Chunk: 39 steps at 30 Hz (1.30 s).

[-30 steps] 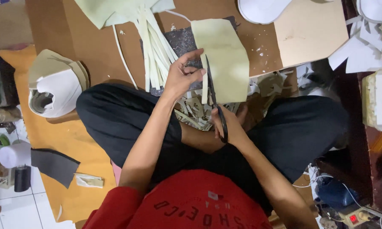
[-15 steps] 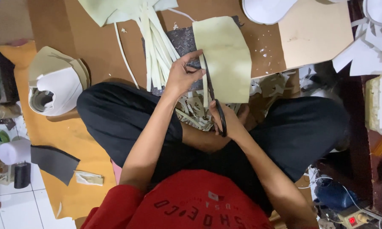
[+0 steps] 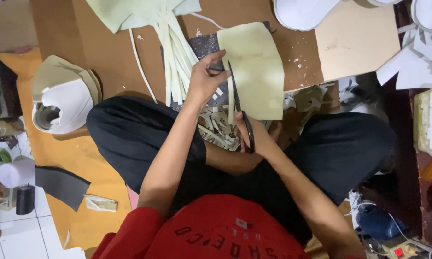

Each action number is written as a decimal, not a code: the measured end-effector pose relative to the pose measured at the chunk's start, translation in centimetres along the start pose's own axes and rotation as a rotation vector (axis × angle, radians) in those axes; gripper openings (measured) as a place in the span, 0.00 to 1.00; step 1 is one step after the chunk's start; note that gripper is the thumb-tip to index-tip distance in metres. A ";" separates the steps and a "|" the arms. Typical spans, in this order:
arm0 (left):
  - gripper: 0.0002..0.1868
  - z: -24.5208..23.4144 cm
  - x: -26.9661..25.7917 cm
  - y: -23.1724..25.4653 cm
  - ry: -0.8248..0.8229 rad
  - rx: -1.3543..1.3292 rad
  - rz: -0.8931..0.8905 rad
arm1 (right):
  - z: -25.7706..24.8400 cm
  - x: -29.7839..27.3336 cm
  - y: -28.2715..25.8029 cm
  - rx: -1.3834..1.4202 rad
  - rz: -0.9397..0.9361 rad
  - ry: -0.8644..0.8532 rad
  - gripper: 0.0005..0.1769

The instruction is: The person sits cross-legged on the floor and uses a pair of scissors to cut a large piece of light-colored material into thin strips. They hold the material with their left hand and cut with their right hand, periodically adjusting the material's position.

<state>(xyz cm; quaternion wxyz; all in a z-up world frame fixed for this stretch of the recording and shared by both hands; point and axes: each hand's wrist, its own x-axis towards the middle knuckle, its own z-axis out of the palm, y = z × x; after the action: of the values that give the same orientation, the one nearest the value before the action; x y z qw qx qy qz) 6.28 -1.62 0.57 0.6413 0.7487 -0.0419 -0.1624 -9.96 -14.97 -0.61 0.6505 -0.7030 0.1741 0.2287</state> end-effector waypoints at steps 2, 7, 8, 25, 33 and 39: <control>0.29 -0.2 0.1 -0.2 -0.017 -0.018 0.012 | -0.5 1.1 -1.0 -0.005 0.024 0.009 0.43; 0.30 -0.5 0.0 0.7 -0.017 -0.031 -0.009 | -0.5 0.5 -3.2 -0.046 -0.010 0.011 0.46; 0.30 -0.5 0.0 0.7 -0.015 -0.043 -0.014 | -0.4 0.4 -3.4 -0.066 0.016 0.037 0.45; 0.31 -1.2 2.6 0.3 -0.031 -0.107 -0.084 | -0.6 0.6 -8.5 -0.185 0.129 -0.035 0.41; 0.28 -1.6 4.4 -0.2 0.035 -0.120 -0.008 | -0.2 0.7 -7.8 -0.277 0.071 -0.004 0.43; 0.30 -1.6 3.4 0.8 0.011 -0.110 -0.021 | -1.1 1.8 -9.5 -0.255 0.087 -0.075 0.44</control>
<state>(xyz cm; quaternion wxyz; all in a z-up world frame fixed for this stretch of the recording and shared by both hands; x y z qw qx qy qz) 10.06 -1.15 0.89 0.6801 0.7135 -0.0213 -0.1670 -3.18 -15.12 6.41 0.5514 -0.7627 0.1497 0.3029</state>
